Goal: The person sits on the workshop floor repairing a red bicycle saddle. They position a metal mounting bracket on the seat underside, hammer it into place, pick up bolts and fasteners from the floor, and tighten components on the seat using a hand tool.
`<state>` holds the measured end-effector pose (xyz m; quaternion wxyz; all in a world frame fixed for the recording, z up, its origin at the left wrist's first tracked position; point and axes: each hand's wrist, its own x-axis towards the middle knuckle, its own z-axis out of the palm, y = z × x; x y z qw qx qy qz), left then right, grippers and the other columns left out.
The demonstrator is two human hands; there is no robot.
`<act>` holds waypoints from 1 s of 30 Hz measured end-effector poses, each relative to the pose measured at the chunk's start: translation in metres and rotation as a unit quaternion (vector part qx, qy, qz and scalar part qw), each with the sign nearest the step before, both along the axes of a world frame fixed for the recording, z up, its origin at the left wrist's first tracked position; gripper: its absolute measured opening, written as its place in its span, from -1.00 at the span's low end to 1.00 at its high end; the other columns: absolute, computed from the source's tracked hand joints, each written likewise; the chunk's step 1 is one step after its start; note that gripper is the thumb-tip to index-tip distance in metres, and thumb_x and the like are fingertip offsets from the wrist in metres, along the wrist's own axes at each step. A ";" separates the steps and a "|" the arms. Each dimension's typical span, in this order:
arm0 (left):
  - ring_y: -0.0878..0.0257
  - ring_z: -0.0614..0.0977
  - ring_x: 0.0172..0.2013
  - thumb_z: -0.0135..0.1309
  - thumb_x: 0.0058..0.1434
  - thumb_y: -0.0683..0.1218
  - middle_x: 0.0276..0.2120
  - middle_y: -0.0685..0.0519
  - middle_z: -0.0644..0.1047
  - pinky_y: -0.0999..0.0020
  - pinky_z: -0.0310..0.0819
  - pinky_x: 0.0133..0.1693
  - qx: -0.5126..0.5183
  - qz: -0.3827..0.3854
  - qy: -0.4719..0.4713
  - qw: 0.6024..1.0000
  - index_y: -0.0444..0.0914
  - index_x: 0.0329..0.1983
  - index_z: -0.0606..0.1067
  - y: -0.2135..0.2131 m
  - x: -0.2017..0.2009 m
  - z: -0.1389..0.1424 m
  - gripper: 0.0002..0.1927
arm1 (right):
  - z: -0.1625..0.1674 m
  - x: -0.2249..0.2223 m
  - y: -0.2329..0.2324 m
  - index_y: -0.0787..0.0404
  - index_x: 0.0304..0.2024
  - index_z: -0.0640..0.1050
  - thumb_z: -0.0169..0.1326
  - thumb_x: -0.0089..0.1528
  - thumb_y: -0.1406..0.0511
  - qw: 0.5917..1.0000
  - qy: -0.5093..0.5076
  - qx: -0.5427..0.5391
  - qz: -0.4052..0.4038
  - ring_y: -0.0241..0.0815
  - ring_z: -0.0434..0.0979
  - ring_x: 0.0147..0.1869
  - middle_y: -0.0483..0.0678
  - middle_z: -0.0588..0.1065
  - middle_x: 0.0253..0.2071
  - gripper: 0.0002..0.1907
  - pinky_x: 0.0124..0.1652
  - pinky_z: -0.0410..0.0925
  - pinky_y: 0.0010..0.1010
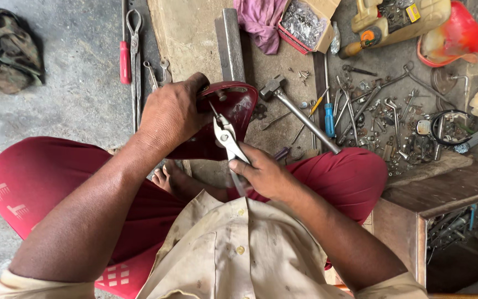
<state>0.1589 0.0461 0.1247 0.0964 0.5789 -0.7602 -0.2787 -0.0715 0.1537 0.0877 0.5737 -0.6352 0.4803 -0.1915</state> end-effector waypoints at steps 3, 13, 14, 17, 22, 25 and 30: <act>-0.16 0.68 -0.23 0.34 0.09 0.09 -0.29 -0.17 0.64 -0.04 0.55 -0.21 0.012 0.005 0.001 1.000 -0.18 0.01 0.49 0.006 0.000 0.007 -0.51 | 0.010 0.004 -0.004 0.13 0.38 0.33 -0.07 0.36 0.26 0.964 -0.096 0.244 -0.044 -0.37 0.49 -0.37 -0.11 0.54 -0.34 -0.49 -0.31 0.46 -0.47; -0.13 0.68 -0.24 0.34 0.07 0.03 -0.23 -0.11 0.64 -0.02 0.55 -0.23 -0.020 0.016 0.009 1.000 -0.18 0.02 0.47 0.014 0.009 0.010 -0.52 | 0.041 0.023 -0.007 0.24 0.31 0.48 -0.04 0.43 0.17 0.943 -0.149 0.285 -0.084 -0.36 0.47 -0.29 -0.12 0.49 -0.36 -0.54 -0.31 0.38 -0.49; -0.13 0.68 -0.24 0.33 0.07 0.01 -0.22 -0.11 0.64 -0.02 0.55 -0.24 -0.021 0.016 0.007 1.000 -0.17 0.02 0.47 0.014 0.009 0.010 -0.52 | 0.040 0.022 -0.006 0.28 0.29 0.49 -0.02 0.44 0.16 0.934 -0.179 0.296 -0.089 -0.33 0.47 -0.28 -0.11 0.48 -0.36 -0.55 -0.29 0.39 -0.47; -0.14 0.68 -0.29 0.25 0.13 -0.07 -0.24 -0.12 0.64 -0.01 0.55 -0.28 -0.064 0.015 0.016 0.998 -0.17 0.09 0.46 0.017 0.010 0.005 -0.55 | 0.034 0.012 -0.002 0.28 0.19 0.46 0.00 0.38 0.15 0.877 -0.264 0.390 -0.090 -0.25 0.51 -0.30 -0.10 0.44 -0.39 -0.57 -0.29 0.48 -0.31; -0.09 0.69 -0.49 0.02 0.36 -0.10 -0.48 -0.19 0.59 0.01 0.54 -0.41 0.040 0.047 -0.081 0.995 -0.30 0.55 0.07 0.019 0.007 -0.004 -0.27 | 0.016 0.004 0.000 0.32 0.13 0.43 0.02 0.55 0.16 0.764 -0.398 0.497 -0.107 -0.33 0.34 -0.49 -0.11 0.36 -0.41 -0.68 -0.57 0.24 -0.53; -0.11 0.68 -0.55 0.06 0.31 -0.12 -0.55 -0.20 0.57 0.00 0.54 -0.48 -0.006 0.070 -0.066 0.995 -0.36 0.48 0.11 0.022 0.007 -0.003 -0.29 | 0.002 0.013 0.003 0.33 0.12 0.43 0.03 0.51 0.17 0.925 -0.128 0.311 -0.175 -0.23 0.38 -0.47 -0.05 0.39 -0.42 -0.66 -0.55 0.26 -0.44; -0.22 0.66 -0.47 0.14 0.21 -0.13 -0.51 -0.24 0.59 -0.06 0.53 -0.41 -0.071 0.093 -0.029 0.993 -0.38 0.32 0.25 0.021 0.013 -0.010 -0.37 | -0.002 0.017 0.012 0.36 0.11 0.44 0.05 0.45 0.19 0.981 0.019 0.099 -0.168 -0.07 0.44 -0.44 0.06 0.43 -0.43 -0.64 -0.50 0.31 -0.29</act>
